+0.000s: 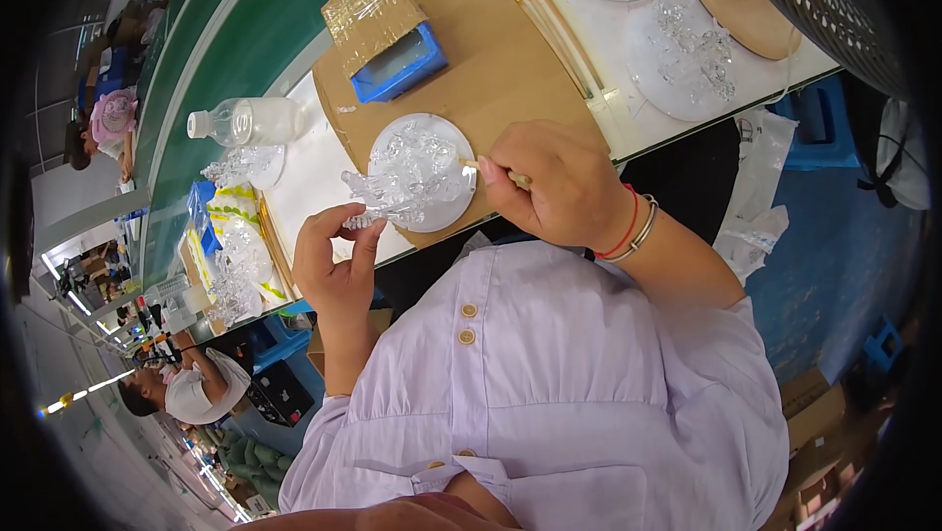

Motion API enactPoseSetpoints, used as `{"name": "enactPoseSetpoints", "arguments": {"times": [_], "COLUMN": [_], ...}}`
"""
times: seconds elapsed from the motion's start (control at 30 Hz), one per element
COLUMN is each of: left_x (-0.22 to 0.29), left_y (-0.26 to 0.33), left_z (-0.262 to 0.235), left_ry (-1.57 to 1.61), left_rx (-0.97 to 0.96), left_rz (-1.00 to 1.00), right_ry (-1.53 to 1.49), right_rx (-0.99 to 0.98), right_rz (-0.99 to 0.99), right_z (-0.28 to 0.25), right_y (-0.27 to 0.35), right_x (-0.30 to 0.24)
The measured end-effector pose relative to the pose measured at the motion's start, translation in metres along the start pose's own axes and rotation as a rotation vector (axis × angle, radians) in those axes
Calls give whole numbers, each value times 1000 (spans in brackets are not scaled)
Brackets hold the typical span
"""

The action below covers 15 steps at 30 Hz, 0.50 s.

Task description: Assembling decorative light fixture components by applying adhesive with a small stick.

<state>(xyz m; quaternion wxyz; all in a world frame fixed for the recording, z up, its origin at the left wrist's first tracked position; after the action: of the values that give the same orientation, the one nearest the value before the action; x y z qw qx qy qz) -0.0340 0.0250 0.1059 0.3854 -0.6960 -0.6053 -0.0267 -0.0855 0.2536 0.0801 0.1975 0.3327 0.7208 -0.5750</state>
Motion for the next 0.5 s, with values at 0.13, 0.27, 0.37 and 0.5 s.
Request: {"name": "enactPoseSetpoints", "arguments": {"times": [0.13, 0.27, 0.37, 0.5], "left_x": [0, 0, 0, -1], "left_y": [0, -1, 0, 1], "left_z": [0, 1, 0, 0], "left_ry": [-2, -5, -3, -5], "left_rx": [2, 2, 2, 2], "left_rz": [7, 11, 12, 5], "right_ry": [-15, -35, -42, -5], "right_rx": [-22, -18, -19, 5], "right_rz": [-14, -13, 23, 52], "right_z": [1, 8, 9, 2], "right_y": [-2, -3, -2, -2], "right_x": [-1, -2, 1, 3]}}
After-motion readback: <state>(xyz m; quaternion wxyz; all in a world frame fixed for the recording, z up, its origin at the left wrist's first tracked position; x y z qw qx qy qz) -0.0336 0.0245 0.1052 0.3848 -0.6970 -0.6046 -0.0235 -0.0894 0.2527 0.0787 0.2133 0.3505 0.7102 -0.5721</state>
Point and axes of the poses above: each hand's wrist, its own y-axis away from the middle knuckle, its own z-axis out of the palm, x = y × z, the point moved 5 cm from there along -y, towards the middle knuckle, and after that the axes turned 9 degrees about x, right-handed, at the moved point
